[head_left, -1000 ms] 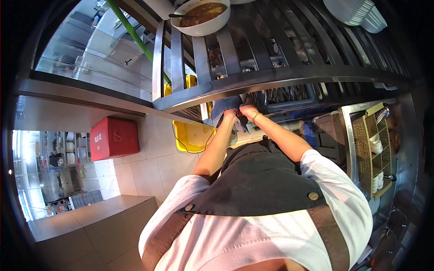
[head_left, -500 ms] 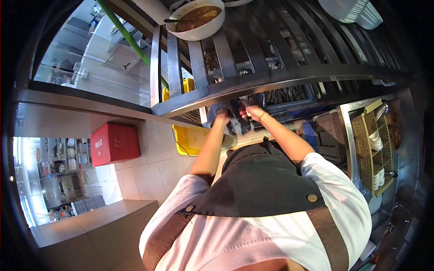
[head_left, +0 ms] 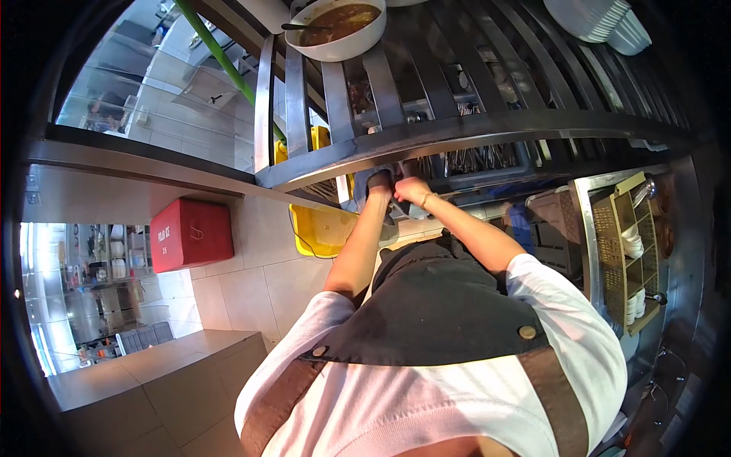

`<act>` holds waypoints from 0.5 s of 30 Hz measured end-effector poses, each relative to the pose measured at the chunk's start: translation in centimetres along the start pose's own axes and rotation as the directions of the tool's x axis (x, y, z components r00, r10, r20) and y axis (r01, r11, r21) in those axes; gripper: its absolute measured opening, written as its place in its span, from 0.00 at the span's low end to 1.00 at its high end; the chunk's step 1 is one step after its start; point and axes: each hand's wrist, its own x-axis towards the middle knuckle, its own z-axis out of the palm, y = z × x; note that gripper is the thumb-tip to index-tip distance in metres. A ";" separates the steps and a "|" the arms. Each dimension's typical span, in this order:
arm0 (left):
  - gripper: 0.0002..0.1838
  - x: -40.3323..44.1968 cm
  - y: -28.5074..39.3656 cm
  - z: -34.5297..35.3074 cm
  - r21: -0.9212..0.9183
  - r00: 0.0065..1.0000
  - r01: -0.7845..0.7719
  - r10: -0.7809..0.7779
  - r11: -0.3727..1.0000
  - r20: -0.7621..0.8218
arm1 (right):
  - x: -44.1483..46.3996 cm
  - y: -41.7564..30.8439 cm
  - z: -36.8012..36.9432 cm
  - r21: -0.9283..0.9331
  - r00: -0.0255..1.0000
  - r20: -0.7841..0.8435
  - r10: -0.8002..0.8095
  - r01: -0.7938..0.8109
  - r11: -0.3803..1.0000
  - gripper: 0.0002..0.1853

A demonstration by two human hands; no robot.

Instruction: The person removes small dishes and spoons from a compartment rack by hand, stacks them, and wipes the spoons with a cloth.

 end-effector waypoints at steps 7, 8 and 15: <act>0.14 -0.7 -3.3 6.4 0.427 0.605 0.025 0.326 0.904 -0.726 | -0.2 1.5 -1.4 0.337 0.990 -0.140 0.012 0.036 0.941 0.20; 0.14 -1.2 -3.2 5.4 0.430 0.607 0.024 0.328 0.903 -0.724 | -0.3 1.5 -1.5 0.378 0.991 -0.134 -0.005 0.056 0.924 0.16; 0.14 -4.0 -2.8 17.6 0.602 0.783 -0.175 0.481 0.779 -0.395 | 1.3 0.6 -1.1 0.361 0.970 -0.202 -0.132 0.199 0.911 0.05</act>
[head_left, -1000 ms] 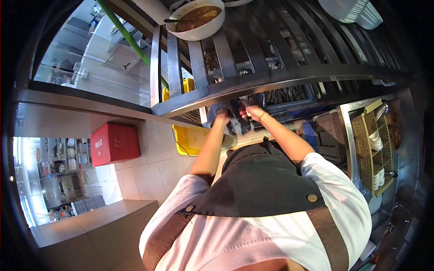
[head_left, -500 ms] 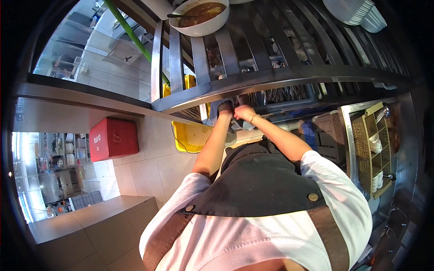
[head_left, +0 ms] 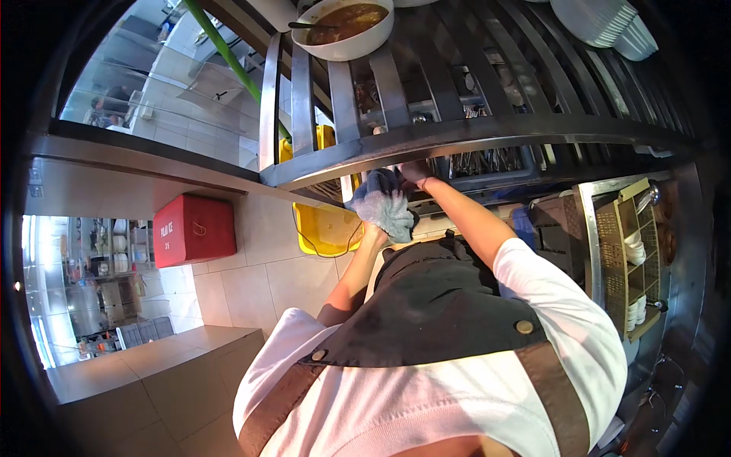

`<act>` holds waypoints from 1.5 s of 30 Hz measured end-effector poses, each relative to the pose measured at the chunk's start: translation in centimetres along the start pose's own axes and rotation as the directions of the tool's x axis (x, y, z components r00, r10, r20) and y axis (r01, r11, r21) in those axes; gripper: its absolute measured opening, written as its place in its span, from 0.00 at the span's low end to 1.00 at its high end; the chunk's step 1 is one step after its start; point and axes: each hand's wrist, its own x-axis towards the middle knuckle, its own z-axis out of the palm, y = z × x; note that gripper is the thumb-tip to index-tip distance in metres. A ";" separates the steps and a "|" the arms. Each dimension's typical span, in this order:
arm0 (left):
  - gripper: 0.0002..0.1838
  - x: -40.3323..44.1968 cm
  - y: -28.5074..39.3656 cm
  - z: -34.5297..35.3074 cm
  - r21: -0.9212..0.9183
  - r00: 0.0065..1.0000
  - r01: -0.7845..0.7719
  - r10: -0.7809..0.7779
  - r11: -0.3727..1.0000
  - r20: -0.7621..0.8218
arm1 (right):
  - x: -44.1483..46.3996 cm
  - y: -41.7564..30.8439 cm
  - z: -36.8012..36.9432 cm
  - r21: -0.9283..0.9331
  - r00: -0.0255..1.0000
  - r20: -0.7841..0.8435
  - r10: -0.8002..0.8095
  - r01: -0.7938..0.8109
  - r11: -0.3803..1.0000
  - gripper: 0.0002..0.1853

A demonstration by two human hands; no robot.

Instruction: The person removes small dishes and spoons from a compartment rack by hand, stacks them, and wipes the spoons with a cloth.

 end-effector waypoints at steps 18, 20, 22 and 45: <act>0.19 8.4 -6.7 -9.0 -0.083 0.871 0.296 -0.305 0.952 -0.386 | -2.1 0.9 1.0 -0.091 0.978 0.191 0.089 -0.072 0.993 0.11; 0.21 8.3 -9.2 -8.3 -0.117 0.892 0.238 -0.265 0.964 -0.366 | -2.0 -0.5 0.5 -0.454 0.996 -0.090 -0.019 -0.024 0.891 0.21; 0.20 6.1 -7.0 -4.4 -0.324 0.936 0.251 -0.314 0.912 -0.158 | -2.7 -0.6 -0.1 -0.536 0.989 -0.039 -0.141 0.098 0.839 0.22; 0.15 -9.1 11.3 3.9 0.132 0.715 0.472 -0.465 0.872 0.521 | -13.9 -3.9 -3.9 -0.336 0.889 -0.245 -0.387 0.296 0.894 0.19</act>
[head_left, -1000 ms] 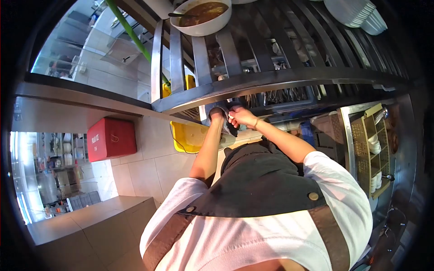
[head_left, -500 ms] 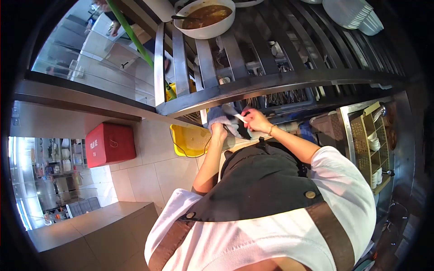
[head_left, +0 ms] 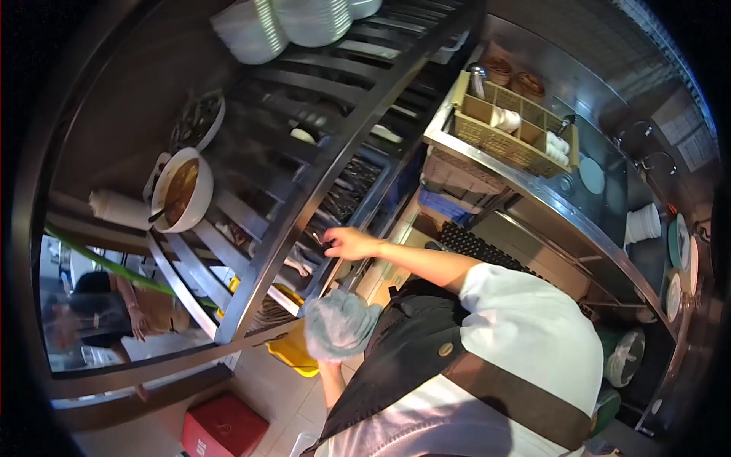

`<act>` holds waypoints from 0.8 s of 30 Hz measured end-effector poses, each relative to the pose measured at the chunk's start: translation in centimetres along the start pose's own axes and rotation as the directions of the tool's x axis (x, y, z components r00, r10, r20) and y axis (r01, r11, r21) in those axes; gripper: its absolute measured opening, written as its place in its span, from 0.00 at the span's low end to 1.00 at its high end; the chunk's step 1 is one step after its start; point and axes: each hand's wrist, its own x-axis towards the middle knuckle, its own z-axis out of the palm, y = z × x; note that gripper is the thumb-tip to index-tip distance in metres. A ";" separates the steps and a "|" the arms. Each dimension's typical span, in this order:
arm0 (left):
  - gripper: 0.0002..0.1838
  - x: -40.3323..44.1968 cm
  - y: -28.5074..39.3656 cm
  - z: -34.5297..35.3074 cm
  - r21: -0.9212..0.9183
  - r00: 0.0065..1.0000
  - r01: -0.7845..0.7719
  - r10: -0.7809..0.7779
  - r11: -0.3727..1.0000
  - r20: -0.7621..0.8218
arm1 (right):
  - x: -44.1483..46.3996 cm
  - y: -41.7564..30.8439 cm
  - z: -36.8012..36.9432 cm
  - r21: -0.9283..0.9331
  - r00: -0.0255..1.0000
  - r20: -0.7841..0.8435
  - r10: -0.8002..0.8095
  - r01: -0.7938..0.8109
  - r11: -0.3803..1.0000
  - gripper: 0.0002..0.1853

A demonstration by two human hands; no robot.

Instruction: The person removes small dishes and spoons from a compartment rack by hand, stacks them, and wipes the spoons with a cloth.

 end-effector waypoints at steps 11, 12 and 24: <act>0.14 6.2 -3.6 10.3 0.098 0.992 -0.111 0.115 0.989 -0.045 | -19.2 8.2 -39.5 -0.196 0.264 -0.965 -0.002 -0.710 0.676 0.24; 0.14 6.9 -4.2 11.6 0.103 0.993 -0.108 0.112 0.989 -0.038 | -18.7 8.8 -41.1 -0.184 0.336 -0.932 0.137 -0.763 0.620 0.27; 0.13 12.2 -8.2 21.4 0.128 0.997 -0.073 0.077 0.989 -0.026 | -16.5 10.5 -42.0 -0.323 0.420 -0.904 0.079 -0.793 0.517 0.25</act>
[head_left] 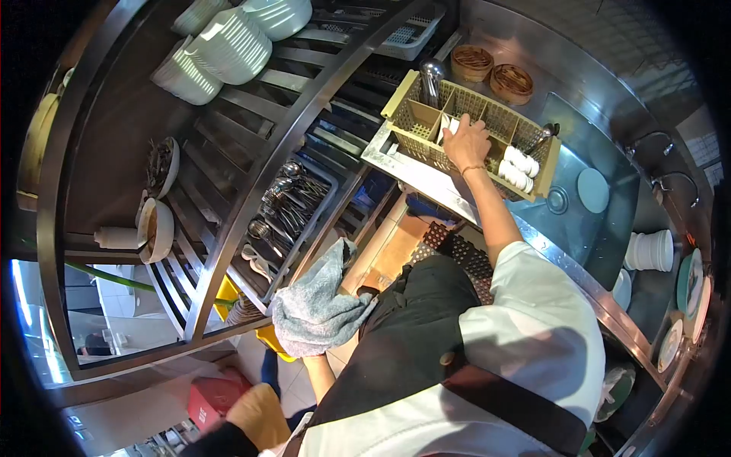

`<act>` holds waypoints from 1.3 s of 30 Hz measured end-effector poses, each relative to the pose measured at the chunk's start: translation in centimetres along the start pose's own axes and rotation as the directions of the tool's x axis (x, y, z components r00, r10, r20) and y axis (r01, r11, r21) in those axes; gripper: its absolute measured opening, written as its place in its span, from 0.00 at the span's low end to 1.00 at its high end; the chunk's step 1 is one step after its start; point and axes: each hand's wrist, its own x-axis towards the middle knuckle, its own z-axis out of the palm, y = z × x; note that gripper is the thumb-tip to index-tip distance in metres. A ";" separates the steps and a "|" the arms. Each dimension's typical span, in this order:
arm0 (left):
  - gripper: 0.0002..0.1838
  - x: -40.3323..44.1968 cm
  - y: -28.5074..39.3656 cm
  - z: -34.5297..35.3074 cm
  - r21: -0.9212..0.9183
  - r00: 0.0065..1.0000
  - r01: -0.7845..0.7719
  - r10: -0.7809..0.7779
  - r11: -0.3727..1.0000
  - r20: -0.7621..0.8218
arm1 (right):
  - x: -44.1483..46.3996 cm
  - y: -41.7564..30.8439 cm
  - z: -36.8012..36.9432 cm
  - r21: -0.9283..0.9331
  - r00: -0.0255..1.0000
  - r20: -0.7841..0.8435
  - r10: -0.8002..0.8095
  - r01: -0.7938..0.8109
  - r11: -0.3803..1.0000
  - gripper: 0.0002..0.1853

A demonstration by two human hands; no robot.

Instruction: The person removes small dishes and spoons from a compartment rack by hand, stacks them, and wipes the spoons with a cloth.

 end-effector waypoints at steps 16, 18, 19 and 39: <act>0.11 0.7 -0.4 2.9 -0.007 0.999 -0.044 0.044 0.999 0.028 | 4.3 0.4 3.1 -0.037 0.947 0.119 -0.299 0.305 0.952 0.14; 0.11 -0.2 -0.2 2.7 -0.011 0.997 -0.074 0.074 0.997 0.004 | 3.8 0.4 3.1 -0.049 0.937 0.038 -0.346 0.348 0.936 0.12; 0.11 -0.5 -0.2 2.7 -0.018 0.996 -0.088 0.088 0.996 -0.004 | 3.6 0.4 2.9 -0.024 0.932 0.030 -0.360 0.361 0.932 0.11; 0.10 -2.6 -2.2 2.7 -0.038 0.999 -0.007 0.005 0.999 -0.043 | 4.2 -0.1 0.6 0.085 0.910 0.371 -0.187 0.167 0.982 0.24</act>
